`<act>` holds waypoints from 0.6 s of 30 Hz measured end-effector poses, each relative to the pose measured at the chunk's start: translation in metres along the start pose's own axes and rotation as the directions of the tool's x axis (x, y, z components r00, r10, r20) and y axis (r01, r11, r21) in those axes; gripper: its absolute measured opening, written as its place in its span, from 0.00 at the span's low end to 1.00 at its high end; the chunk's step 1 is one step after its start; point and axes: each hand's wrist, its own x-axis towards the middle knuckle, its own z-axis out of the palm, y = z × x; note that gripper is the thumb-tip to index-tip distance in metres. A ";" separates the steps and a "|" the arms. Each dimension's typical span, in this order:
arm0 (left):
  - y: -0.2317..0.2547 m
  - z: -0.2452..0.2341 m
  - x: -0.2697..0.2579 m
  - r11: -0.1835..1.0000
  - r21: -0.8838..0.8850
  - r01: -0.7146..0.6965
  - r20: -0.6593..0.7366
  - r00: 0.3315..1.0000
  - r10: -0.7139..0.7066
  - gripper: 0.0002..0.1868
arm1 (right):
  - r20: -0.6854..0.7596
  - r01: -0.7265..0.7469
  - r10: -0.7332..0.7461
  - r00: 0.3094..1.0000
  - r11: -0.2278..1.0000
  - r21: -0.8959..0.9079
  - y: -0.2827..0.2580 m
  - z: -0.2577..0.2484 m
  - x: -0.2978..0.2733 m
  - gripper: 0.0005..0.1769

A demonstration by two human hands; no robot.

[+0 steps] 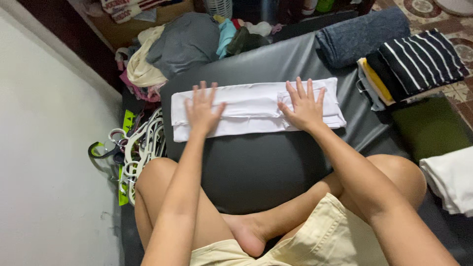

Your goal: The person folds two white t-shirts by hand on a low dark surface. They smooth each shirt, fold the sides and bottom up, then fold the top down to create a compact rectangle. The folded shirts are placed to the side.

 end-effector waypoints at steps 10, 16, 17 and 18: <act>-0.108 0.060 -0.023 0.894 -0.430 0.123 -0.415 0.853 -0.317 0.44 | 0.016 -0.005 0.005 1.000 1.000 0.027 0.005 0.011 0.000 0.43; -0.098 0.044 -0.036 0.884 -0.352 0.307 -0.440 0.779 -0.446 0.28 | -0.126 -0.002 0.020 0.992 0.990 0.140 -0.046 0.003 0.000 0.44; -0.098 0.042 -0.035 0.872 -0.390 0.294 -0.443 0.770 -0.458 0.29 | -0.154 0.063 -0.028 0.988 0.971 0.231 -0.069 0.005 -0.002 0.44; -0.099 0.043 -0.034 0.859 -0.428 0.281 -0.446 0.761 -0.471 0.30 | -0.185 0.129 -0.072 0.980 0.939 0.318 -0.097 0.010 -0.002 0.43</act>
